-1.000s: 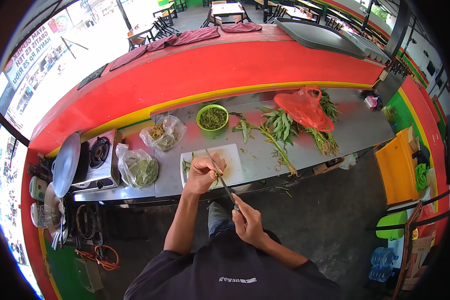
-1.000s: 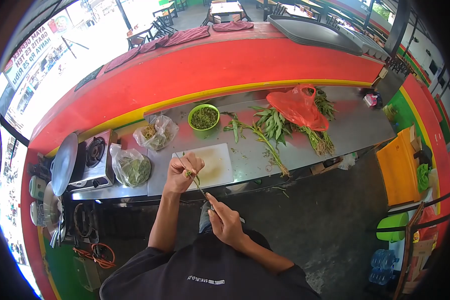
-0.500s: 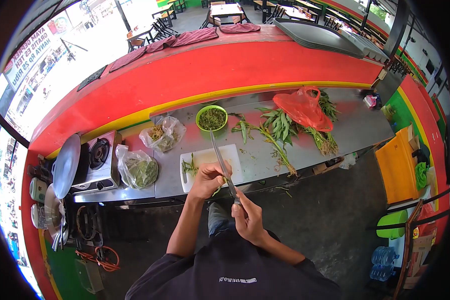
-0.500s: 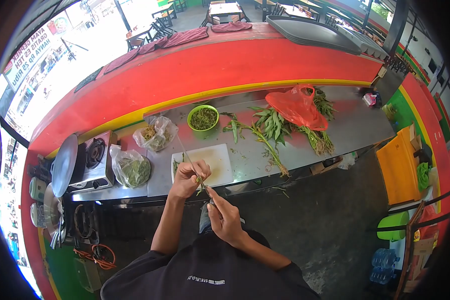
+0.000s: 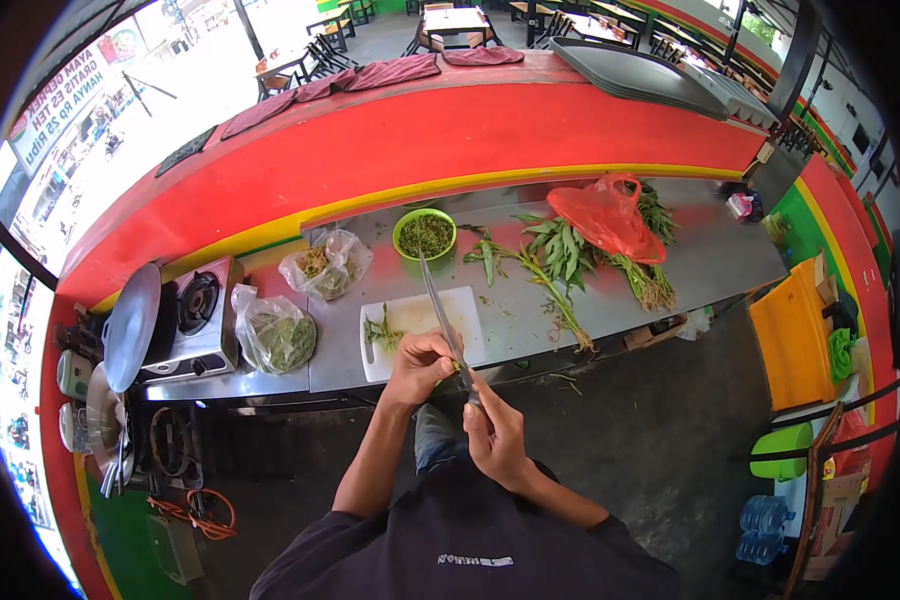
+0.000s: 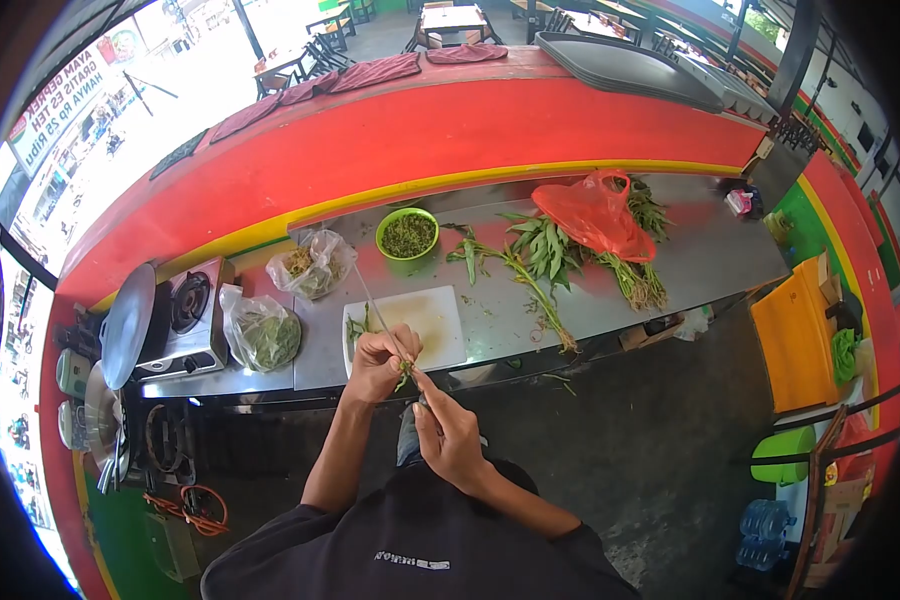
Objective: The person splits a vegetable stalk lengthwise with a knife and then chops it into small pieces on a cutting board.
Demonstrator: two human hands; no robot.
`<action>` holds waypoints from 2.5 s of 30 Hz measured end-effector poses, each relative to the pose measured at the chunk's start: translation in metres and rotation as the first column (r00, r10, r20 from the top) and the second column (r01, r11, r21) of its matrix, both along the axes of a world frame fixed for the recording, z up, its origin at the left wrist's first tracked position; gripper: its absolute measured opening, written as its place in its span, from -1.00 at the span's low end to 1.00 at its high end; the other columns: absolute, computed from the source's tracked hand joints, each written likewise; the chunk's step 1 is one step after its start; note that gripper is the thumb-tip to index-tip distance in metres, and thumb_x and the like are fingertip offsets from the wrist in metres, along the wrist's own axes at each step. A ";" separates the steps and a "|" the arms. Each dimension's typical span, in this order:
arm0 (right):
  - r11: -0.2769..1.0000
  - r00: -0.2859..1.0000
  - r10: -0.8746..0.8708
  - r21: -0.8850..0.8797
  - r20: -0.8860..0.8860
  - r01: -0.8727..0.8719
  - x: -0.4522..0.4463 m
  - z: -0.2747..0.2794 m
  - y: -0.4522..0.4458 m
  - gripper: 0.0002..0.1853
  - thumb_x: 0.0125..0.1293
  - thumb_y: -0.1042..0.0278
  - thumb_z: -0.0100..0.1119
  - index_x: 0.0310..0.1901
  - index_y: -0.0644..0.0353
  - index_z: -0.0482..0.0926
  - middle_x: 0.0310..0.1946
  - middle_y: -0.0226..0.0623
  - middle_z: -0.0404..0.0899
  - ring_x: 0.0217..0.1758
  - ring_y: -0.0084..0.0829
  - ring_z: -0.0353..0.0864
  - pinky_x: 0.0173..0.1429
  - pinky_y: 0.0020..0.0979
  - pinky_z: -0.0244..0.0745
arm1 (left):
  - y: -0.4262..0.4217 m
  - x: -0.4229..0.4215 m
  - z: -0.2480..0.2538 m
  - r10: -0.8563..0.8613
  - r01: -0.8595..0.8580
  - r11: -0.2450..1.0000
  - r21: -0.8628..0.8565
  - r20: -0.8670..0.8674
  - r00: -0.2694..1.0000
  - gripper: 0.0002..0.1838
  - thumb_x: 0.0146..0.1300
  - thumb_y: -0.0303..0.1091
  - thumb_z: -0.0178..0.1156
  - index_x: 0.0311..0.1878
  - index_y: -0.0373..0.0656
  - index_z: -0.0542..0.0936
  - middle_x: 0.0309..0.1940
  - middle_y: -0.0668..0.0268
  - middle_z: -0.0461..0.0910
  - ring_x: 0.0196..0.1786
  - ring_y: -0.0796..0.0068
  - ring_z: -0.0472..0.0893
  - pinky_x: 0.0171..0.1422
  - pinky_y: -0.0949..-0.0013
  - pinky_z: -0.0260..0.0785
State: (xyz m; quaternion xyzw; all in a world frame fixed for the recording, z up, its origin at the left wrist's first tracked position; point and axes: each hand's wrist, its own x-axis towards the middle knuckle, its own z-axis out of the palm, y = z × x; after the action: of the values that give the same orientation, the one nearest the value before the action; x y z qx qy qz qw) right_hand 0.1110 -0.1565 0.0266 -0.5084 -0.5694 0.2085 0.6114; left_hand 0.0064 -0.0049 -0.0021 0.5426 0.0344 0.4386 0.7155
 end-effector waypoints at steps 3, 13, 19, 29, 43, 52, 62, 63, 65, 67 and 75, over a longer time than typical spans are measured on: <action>1.000 1.000 0.000 -0.030 0.006 0.000 -0.001 0.000 -0.002 -0.54 0.50 0.50 0.12 0.37 0.47 0.43 -0.16 0.05 0.69 -0.53 -0.45 0.49 -0.36 -0.39 0.47 | -0.003 0.000 0.003 0.024 -0.024 1.000 0.008 -0.002 1.000 -0.72 0.34 -0.15 0.45 -0.33 -0.15 0.69 -0.45 0.39 0.50 -0.36 0.52 0.32 -0.21 0.34 0.14; 1.000 0.998 0.014 -0.010 0.057 -0.014 -0.006 -0.007 -0.009 -0.54 0.52 0.49 0.09 0.38 0.48 0.43 -0.19 -0.05 0.63 -0.42 -0.45 0.57 -0.29 -0.44 0.49 | 0.007 -0.005 0.002 0.010 -0.007 1.000 -0.030 0.125 0.992 -0.74 0.31 -0.18 0.47 -0.28 -0.17 0.70 -0.33 0.36 0.54 -0.22 0.47 0.43 -0.13 0.37 0.25; 0.999 1.000 0.008 -0.051 0.022 -0.007 -0.009 -0.011 -0.012 -0.54 0.50 0.51 0.10 0.37 0.48 0.43 -0.01 0.14 0.70 -0.37 -0.31 0.67 -0.19 -0.39 0.57 | 0.009 -0.006 0.007 -0.023 0.024 1.000 -0.016 0.071 0.997 -0.74 0.32 -0.17 0.47 -0.25 -0.17 0.69 -0.30 0.38 0.55 -0.20 0.52 0.44 -0.12 0.39 0.26; 0.993 0.999 -0.009 -0.117 -0.042 0.004 -0.013 -0.011 -0.015 -0.54 0.51 0.47 0.10 0.37 0.47 0.44 -0.02 0.18 0.69 -0.25 -0.22 0.75 -0.11 -0.35 0.60 | -0.003 -0.016 0.004 -0.037 0.041 0.999 0.036 -0.089 0.995 -0.74 0.34 -0.14 0.45 -0.28 -0.13 0.67 -0.37 0.38 0.48 -0.26 0.49 0.41 -0.22 0.41 0.18; 0.997 1.000 0.015 -0.071 -0.003 -0.015 -0.021 -0.004 -0.010 -0.53 0.50 0.50 0.12 0.37 0.49 0.43 -0.07 0.12 0.71 -0.39 -0.34 0.65 -0.25 -0.39 0.53 | -0.009 -0.018 -0.004 0.002 0.000 0.999 -0.039 0.070 0.998 -0.78 0.31 -0.20 0.48 -0.29 -0.13 0.70 -0.32 0.38 0.55 -0.23 0.49 0.44 -0.17 0.40 0.25; 0.998 1.000 -0.027 -0.049 0.013 0.027 -0.023 -0.012 -0.010 -0.54 0.48 0.52 0.12 0.36 0.49 0.44 -0.03 0.18 0.69 -0.20 -0.20 0.75 -0.07 -0.33 0.60 | -0.009 -0.021 0.009 0.023 -0.025 0.994 -0.109 -0.012 1.000 -0.81 0.36 -0.21 0.42 -0.22 -0.11 0.71 -0.34 0.37 0.53 -0.26 0.49 0.39 -0.16 0.40 0.21; 0.997 0.999 -0.024 -0.069 -0.022 0.022 -0.024 -0.013 -0.011 -0.53 0.47 0.54 0.13 0.36 0.51 0.43 0.01 0.25 0.68 0.06 -0.01 0.77 0.11 -0.28 0.62 | -0.011 -0.030 0.004 -0.011 0.006 0.999 -0.046 -0.112 0.994 -0.76 0.40 -0.18 0.38 -0.28 -0.15 0.65 -0.27 0.35 0.54 -0.25 0.58 0.42 -0.15 0.47 0.26; 0.998 0.999 -0.024 -0.066 -0.020 0.023 -0.025 -0.011 -0.009 -0.53 0.47 0.54 0.13 0.36 0.51 0.43 0.01 0.25 0.68 0.06 -0.01 0.77 0.11 -0.27 0.62 | -0.013 -0.030 0.004 -0.011 0.006 0.999 -0.046 -0.111 0.994 -0.76 0.40 -0.18 0.38 -0.28 -0.15 0.65 -0.27 0.35 0.54 -0.25 0.58 0.42 -0.15 0.47 0.26; 0.998 0.999 -0.032 -0.059 -0.041 0.029 -0.025 -0.006 -0.007 -0.53 0.47 0.54 0.13 0.36 0.50 0.43 0.02 0.25 0.68 0.06 0.01 0.77 0.11 -0.27 0.62 | -0.019 -0.029 0.004 -0.033 0.024 0.997 -0.076 -0.111 0.993 -0.76 0.40 -0.18 0.39 -0.29 -0.14 0.65 -0.27 0.36 0.53 -0.26 0.60 0.42 -0.17 0.49 0.27; 0.999 0.999 -0.030 -0.045 -0.032 0.029 -0.027 -0.004 -0.005 -0.53 0.47 0.55 0.13 0.37 0.50 0.43 0.03 0.25 0.67 0.07 0.02 0.76 0.11 -0.26 0.62 | -0.020 -0.030 -0.001 -0.017 0.006 0.995 -0.099 -0.105 0.994 -0.76 0.39 -0.18 0.40 -0.29 -0.14 0.66 -0.28 0.36 0.53 -0.25 0.60 0.43 -0.17 0.50 0.28; 0.999 1.000 -0.009 -0.046 0.030 0.010 -0.034 -0.004 -0.003 -0.53 0.47 0.54 0.12 0.36 0.52 0.43 0.05 0.27 0.66 0.07 0.04 0.76 0.11 -0.25 0.63 | -0.015 -0.034 0.002 0.091 -0.101 0.986 -0.131 -0.077 0.993 -0.74 0.37 -0.16 0.41 -0.32 -0.11 0.63 -0.32 0.37 0.52 -0.22 0.54 0.43 -0.15 0.46 0.27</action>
State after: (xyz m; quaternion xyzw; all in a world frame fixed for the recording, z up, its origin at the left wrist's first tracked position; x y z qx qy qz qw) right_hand 0.0766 -0.1596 0.0222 -0.5281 -0.5711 0.2112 0.5919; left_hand -0.0280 -0.0200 -0.0002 0.5061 0.1151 0.4498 0.7269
